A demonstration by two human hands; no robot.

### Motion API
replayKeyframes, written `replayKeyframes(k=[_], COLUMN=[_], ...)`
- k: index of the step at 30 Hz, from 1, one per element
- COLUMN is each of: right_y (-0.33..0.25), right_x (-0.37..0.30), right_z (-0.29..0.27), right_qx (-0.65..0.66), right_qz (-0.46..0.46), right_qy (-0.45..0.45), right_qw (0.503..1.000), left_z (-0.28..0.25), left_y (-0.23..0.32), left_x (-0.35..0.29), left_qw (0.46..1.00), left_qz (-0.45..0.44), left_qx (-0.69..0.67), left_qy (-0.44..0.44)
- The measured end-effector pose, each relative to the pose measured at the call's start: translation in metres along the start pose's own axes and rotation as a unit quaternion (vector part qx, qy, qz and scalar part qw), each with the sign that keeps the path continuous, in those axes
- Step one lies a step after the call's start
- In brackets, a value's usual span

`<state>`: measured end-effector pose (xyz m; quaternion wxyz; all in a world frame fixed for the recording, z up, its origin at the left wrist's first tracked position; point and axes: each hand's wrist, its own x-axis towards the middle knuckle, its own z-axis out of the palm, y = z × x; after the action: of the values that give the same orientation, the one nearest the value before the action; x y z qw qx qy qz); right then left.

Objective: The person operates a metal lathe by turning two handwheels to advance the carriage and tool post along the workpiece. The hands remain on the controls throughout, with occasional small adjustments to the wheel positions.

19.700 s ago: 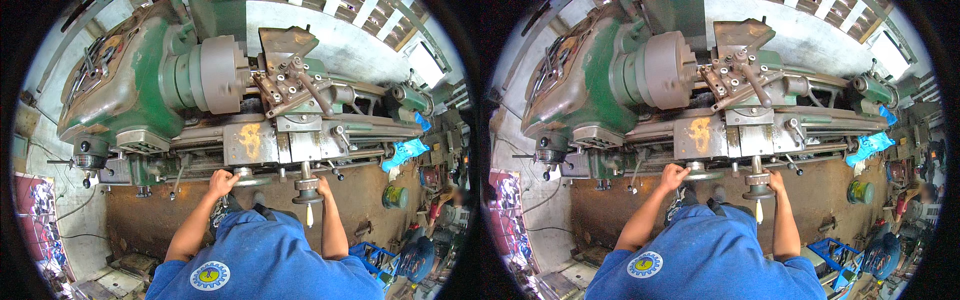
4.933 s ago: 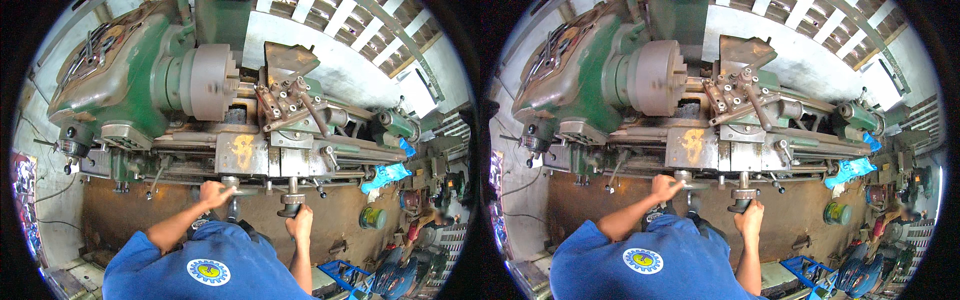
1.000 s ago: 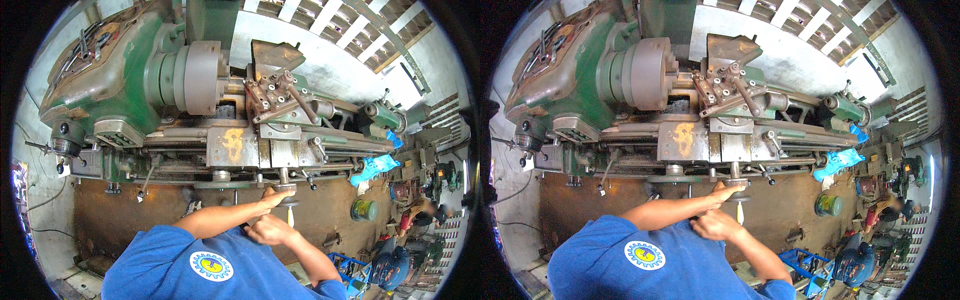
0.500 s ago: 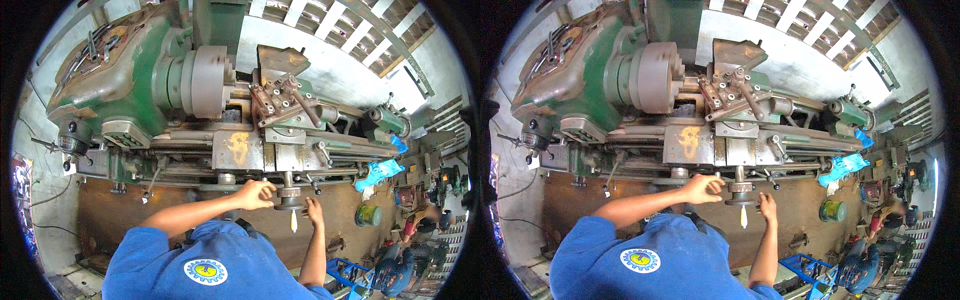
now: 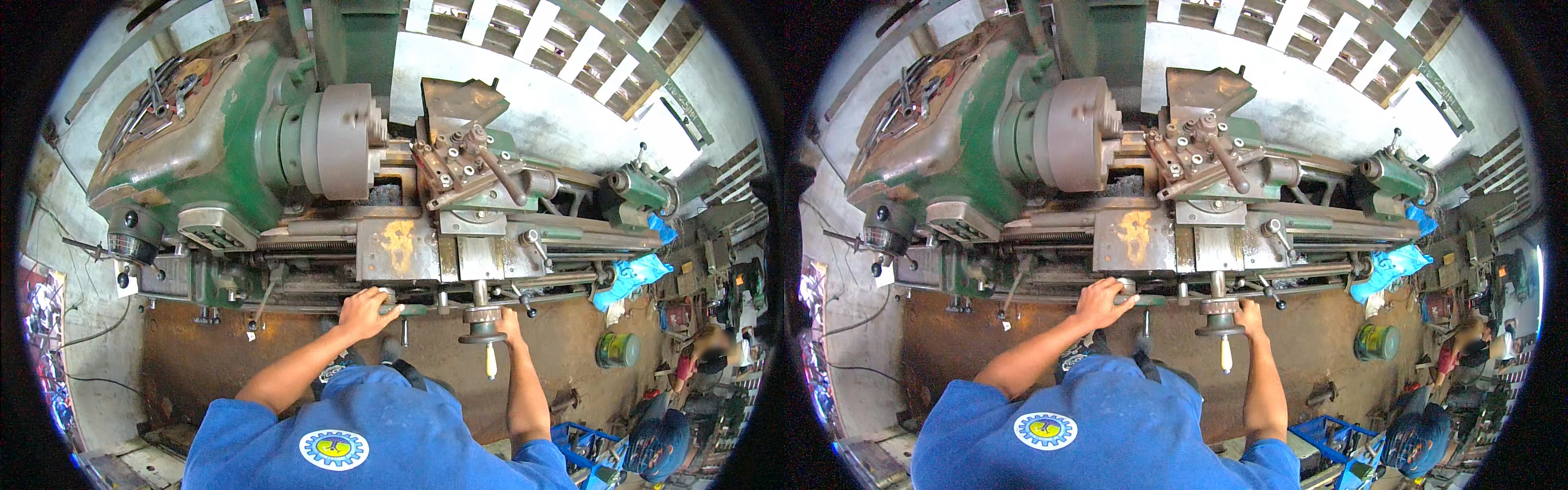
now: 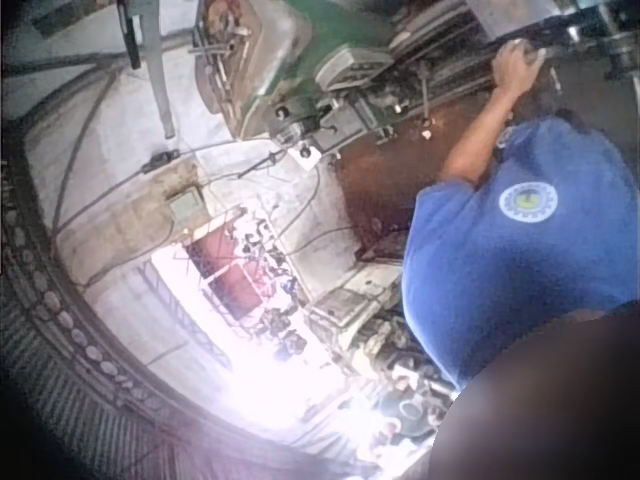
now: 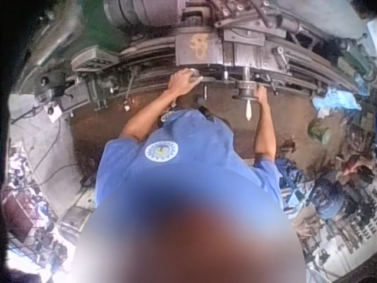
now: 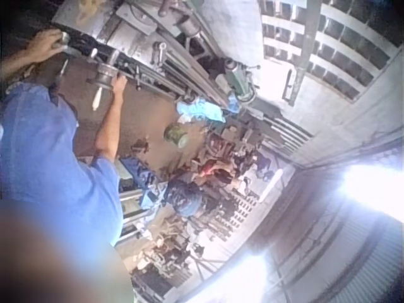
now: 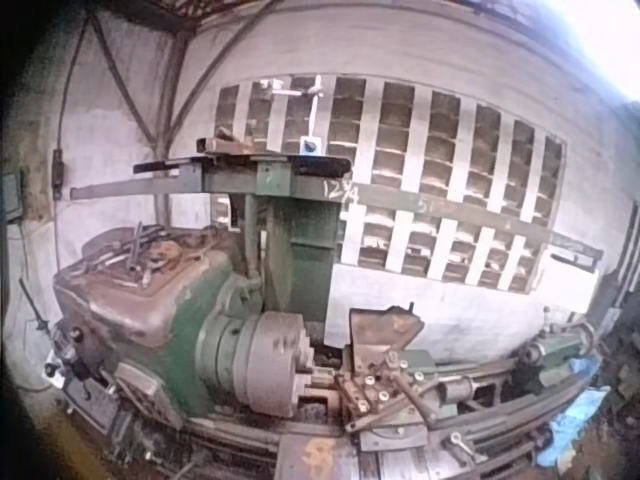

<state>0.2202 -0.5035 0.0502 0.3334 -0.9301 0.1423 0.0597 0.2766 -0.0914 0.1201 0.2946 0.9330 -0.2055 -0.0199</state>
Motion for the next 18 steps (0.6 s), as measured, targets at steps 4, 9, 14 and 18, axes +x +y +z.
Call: replayKeyframes(k=[4,9,14,18], right_y=[0.011,0.055,0.087,0.08], right_x=[0.005,0.032,0.046,0.041], right_z=[0.0,0.03,0.046,0.044], right_qx=[0.031,-0.035,-0.028,-0.029], right_qz=[-0.014,0.005,0.051,0.066], right_qy=[-0.006,-0.073,-0.11,-0.078], right_qw=[0.999,0.997,0.992,0.994], left_z=[-0.004,-0.003,-0.002,-0.005], left_y=[-0.001,0.001,0.004,0.005], left_x=[0.003,0.002,0.001,0.001], left_qw=[1.0,1.0,0.999,0.998], left_qz=[-0.017,-0.026,-0.037,-0.055], left_qx=[0.003,0.011,0.005,0.012], left_qy=[-0.017,-0.012,0.01,-0.013])
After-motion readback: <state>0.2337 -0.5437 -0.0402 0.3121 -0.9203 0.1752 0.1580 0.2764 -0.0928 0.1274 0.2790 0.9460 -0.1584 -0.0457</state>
